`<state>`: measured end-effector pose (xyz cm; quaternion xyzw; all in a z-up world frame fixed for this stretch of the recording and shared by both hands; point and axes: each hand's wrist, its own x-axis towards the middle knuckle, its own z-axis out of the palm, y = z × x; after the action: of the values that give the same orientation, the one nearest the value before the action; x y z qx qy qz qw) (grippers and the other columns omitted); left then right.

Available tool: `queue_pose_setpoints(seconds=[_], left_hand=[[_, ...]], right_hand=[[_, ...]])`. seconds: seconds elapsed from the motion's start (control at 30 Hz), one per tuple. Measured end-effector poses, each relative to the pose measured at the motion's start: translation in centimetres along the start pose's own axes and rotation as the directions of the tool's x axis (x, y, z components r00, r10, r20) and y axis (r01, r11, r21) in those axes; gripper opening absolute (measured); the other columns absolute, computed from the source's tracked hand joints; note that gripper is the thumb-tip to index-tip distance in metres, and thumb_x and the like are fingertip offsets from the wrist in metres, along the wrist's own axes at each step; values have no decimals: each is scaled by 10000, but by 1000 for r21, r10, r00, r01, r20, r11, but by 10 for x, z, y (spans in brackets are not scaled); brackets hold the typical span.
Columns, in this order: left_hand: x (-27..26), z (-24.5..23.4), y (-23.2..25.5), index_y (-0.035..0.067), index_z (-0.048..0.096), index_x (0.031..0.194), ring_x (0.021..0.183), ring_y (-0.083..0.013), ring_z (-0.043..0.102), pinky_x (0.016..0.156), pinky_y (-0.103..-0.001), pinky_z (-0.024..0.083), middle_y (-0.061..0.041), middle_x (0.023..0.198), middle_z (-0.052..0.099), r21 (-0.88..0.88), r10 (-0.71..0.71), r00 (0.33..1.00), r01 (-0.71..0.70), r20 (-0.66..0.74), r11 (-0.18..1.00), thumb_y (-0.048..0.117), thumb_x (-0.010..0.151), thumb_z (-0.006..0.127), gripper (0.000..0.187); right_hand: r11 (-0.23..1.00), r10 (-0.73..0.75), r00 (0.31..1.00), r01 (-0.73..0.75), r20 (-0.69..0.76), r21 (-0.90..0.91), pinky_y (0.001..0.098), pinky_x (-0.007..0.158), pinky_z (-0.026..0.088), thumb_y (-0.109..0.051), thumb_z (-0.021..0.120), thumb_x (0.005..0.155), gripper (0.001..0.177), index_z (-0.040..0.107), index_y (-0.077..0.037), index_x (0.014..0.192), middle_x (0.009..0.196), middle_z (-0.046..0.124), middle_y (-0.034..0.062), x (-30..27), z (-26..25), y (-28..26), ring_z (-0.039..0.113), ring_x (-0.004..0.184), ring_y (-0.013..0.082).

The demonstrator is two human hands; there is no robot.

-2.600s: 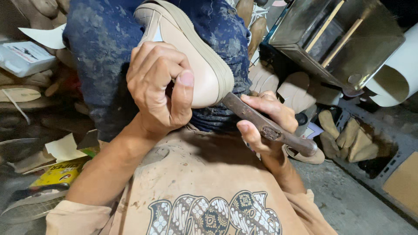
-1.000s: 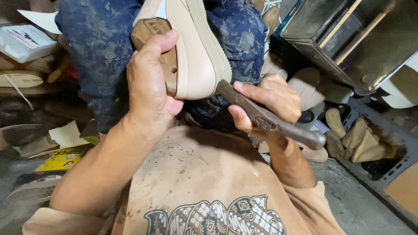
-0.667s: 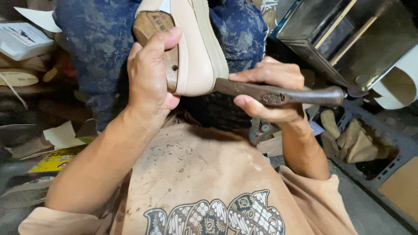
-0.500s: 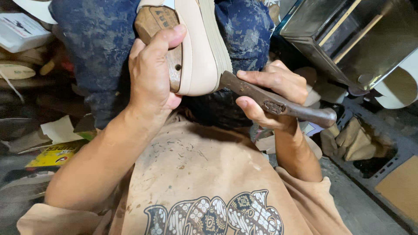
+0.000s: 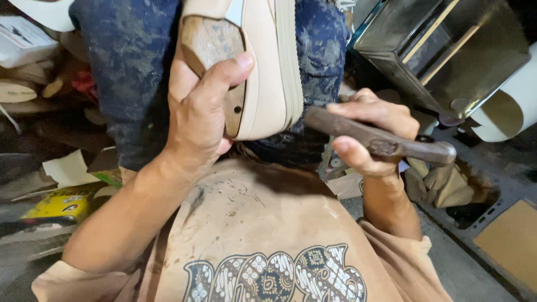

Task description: The person holds a beige slip-on shoe on their lap and uses a hammer to repeatedly strike the sole and heel areas. They rotate the shoe to access different sections, including the bottom tread, while continuing to hammer the edges.

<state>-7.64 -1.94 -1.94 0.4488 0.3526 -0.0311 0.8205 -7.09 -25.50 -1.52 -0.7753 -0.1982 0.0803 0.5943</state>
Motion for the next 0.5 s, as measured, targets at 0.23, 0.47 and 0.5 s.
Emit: queue_pose_setpoints(seconds=[0.23, 0.47, 0.5], left_hand=[[14, 5, -3, 83, 633, 1168, 994, -169, 675, 904, -339, 590, -44, 1066, 713, 4, -33, 998, 33, -58, 999, 164, 767, 754, 427], [16, 5, -7, 78, 614, 1246, 1043, -184, 671, 941, -335, 576, -60, 1137, 706, -17, 25, 999, -26, -24, 1000, 154, 800, 749, 471], [15, 6, -5, 77, 616, 1249, 1036, -183, 671, 924, -334, 582, -60, 1138, 706, -5, 18, 999, -19, -41, 1000, 161, 789, 751, 487]], right_hand=[[992, -47, 985, 26, -169, -124, 346, 747, 502, -283, 686, 913, 405, 661, 88, 1074, 957, 723, 228, -16, 26, 7, 656, 738, 286], [953, -190, 974, 152, -127, -261, 368, 630, 371, -294, 684, 939, 348, 680, 41, 1033, 745, 650, 132, -10, 31, 10, 462, 540, 230], [953, -187, 977, 155, -106, -259, 360, 634, 367, -291, 680, 949, 334, 683, 28, 1047, 656, 576, 91, -8, 30, 9, 435, 537, 224]])
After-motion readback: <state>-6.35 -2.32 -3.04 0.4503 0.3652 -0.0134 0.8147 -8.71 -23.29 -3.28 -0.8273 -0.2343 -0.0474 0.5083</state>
